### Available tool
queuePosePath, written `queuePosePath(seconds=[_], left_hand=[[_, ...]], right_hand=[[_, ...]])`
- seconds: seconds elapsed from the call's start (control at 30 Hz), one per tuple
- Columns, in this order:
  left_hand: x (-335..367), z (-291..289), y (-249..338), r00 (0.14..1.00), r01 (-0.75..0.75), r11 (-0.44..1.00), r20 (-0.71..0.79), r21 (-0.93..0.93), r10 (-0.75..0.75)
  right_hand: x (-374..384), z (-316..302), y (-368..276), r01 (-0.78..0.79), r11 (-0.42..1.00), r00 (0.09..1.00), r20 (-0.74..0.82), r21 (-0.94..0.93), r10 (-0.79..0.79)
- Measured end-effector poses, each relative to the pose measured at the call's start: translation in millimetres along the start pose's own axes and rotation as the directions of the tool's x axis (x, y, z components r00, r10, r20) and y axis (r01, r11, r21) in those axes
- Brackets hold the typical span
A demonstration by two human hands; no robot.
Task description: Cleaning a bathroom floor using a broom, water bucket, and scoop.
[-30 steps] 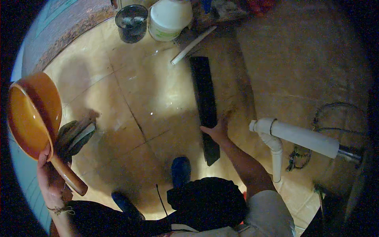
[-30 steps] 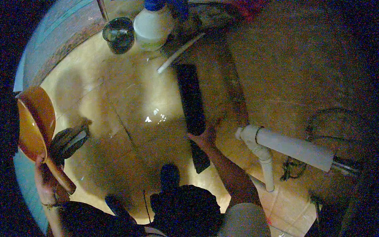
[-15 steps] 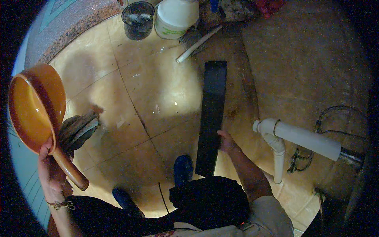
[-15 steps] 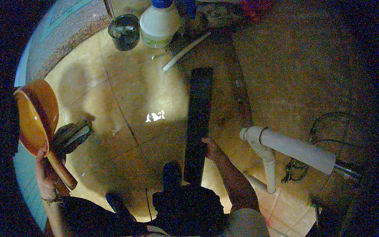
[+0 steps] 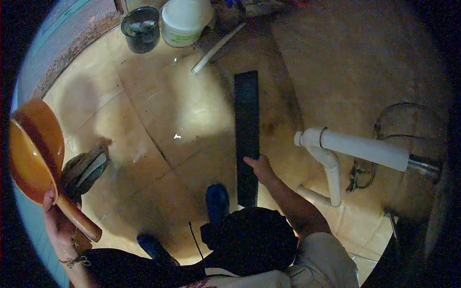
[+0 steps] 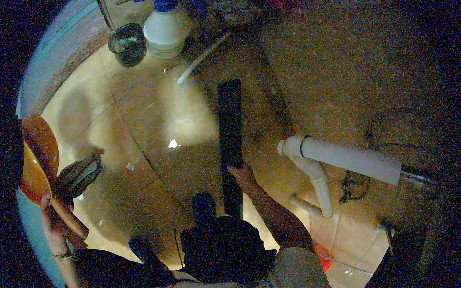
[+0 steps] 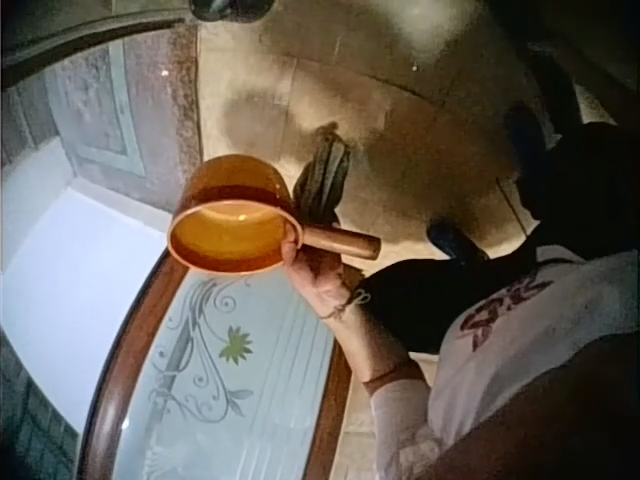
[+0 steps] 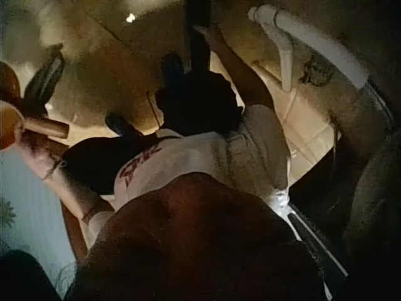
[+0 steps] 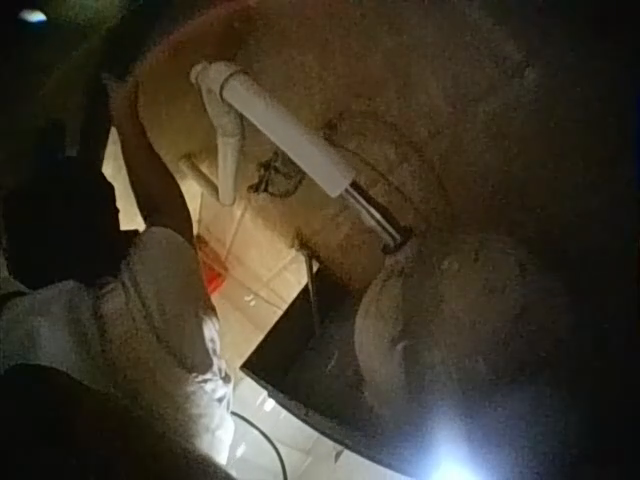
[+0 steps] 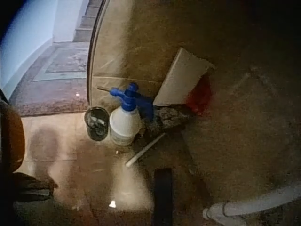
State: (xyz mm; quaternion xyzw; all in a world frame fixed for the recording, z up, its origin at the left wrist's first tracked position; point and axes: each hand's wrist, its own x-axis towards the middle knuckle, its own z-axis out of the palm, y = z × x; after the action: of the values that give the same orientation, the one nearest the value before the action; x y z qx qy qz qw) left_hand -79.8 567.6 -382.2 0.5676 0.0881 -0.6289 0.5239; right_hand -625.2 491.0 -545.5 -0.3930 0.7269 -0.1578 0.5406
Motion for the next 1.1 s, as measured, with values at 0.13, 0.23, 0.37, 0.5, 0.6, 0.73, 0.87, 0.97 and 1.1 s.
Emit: queuePosePath(seconds=[0.13,0.23,0.37,0.5,0.6,0.73,0.87,0.97,1.1], left_hand=[[3.1,-7.3,-4.7,0.997,-0.04,0.999,-0.07,-0.025,0.038],[6.8,-8.3,-8.2,0.998,-0.056,0.998,-0.003,0.005,0.056],[11.4,-11.7,-11.3,0.999,-0.038,0.998,0.032,0.056,0.037],[-1.9,11.5,-4.5,0.999,-0.038,0.996,-0.03,0.083,0.04],[-1.2,0.8,-3.4,0.999,-0.036,0.999,-0.035,0.035,0.037],[-2.7,25.5,0.2,0.979,-0.065,0.996,0.199,0.066,0.051],[-7.3,40.3,-11.9,0.988,-0.15,0.988,-0.033,0.029,0.151],[-5.8,23.9,-11.3,0.987,-0.144,0.988,-0.086,-0.054,0.139],[3.6,4.5,-17.7,0.991,-0.134,0.979,-0.031,-0.152,0.13]], right_hand=[[-31.1,-19.7,10.8,-0.218,0.971,0.965,-0.173,-0.094,0.2],[-62.9,-40.1,32.5,-0.271,0.958,0.906,-0.363,-0.099,0.218],[-81.7,-79.7,115.5,-0.292,0.813,0.869,-0.494,-0.503,0.006],[-103.4,-68.8,81.3,-0.394,0.841,0.83,-0.536,-0.37,0.153],[-107.4,-65.0,76.4,-0.448,0.783,0.821,-0.545,-0.431,0.17],[-99.1,-49.0,44.9,-0.248,0.939,0.889,-0.441,-0.237,0.124],[-57.8,-38.6,27.0,-0.06,0.988,0.946,-0.325,-0.142,0.01],[-22.6,-28.0,-24.1,0.024,0.972,0.959,-0.268,-0.234,-0.088],[37.7,-6.2,-74.3,-0.023,0.976,0.979,-0.194,0.214,0.066]])
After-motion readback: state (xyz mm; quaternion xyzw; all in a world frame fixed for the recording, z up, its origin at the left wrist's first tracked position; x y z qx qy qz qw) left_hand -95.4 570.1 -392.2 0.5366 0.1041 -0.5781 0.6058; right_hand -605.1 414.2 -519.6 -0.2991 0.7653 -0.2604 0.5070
